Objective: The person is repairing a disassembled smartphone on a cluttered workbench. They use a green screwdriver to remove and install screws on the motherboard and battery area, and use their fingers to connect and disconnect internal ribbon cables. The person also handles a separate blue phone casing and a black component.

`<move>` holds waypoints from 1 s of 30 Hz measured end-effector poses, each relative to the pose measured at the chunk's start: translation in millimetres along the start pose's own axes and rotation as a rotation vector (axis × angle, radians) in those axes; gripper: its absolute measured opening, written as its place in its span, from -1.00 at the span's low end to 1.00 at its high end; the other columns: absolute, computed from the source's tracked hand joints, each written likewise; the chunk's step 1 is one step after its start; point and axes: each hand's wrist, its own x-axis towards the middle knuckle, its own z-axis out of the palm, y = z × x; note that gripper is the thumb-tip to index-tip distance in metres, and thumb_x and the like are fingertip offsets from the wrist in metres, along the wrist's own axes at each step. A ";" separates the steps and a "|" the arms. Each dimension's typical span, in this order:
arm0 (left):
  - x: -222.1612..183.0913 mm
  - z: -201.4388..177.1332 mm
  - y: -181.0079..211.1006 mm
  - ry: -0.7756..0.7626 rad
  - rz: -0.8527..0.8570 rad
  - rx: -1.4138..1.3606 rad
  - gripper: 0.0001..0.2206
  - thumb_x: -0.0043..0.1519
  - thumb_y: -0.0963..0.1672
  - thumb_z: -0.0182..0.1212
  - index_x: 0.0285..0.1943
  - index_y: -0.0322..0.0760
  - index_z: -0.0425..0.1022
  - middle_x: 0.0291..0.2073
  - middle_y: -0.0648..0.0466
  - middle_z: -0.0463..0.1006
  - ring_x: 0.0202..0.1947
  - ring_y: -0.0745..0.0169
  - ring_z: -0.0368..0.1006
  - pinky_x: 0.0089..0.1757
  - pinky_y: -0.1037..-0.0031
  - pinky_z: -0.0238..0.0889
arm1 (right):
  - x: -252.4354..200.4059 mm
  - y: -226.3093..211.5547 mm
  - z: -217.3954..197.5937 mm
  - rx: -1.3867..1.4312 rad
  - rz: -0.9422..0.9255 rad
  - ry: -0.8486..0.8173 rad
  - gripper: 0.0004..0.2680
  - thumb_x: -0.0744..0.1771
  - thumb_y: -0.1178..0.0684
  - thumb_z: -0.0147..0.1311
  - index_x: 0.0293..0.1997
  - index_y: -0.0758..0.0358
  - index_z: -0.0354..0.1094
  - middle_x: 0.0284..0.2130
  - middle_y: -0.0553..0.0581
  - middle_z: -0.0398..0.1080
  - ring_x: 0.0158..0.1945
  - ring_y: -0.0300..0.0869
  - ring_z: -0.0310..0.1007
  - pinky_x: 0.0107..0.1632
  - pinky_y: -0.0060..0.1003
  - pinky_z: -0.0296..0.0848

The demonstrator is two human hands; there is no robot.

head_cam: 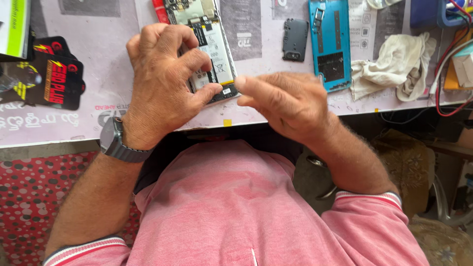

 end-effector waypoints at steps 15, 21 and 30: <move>3.6 -1.8 3.3 -0.023 -0.024 0.036 -0.72 0.07 -0.01 0.58 -0.19 -0.10 0.59 0.09 0.10 0.41 0.24 -0.04 0.18 0.19 0.07 -0.07 | -16.3 2.8 12.1 0.137 0.000 -0.048 -0.68 0.38 0.39 0.03 0.26 0.23 0.31 0.01 0.26 0.50 0.00 0.05 0.61 -0.01 -0.18 0.63; 3.4 -3.4 6.9 -0.028 -0.040 0.043 -0.72 0.07 -0.01 0.58 -0.16 -0.10 0.61 0.09 0.14 0.42 0.25 -0.03 0.17 0.22 0.09 -0.07 | -23.5 6.1 18.1 0.137 0.052 -0.027 -0.67 0.40 0.33 0.05 0.33 0.20 0.26 0.02 0.21 0.50 -0.02 0.01 0.60 -0.02 -0.20 0.63; 4.9 -3.0 7.0 -0.046 -0.060 0.031 -0.68 0.03 -0.01 0.59 -0.13 -0.10 0.62 0.07 0.14 0.41 0.23 -0.01 0.17 0.22 0.11 -0.06 | -21.6 8.0 19.2 0.116 -0.031 0.003 -0.69 0.42 0.25 0.12 0.34 0.22 0.27 -0.03 0.18 0.50 -0.04 -0.05 0.61 -0.07 -0.25 0.63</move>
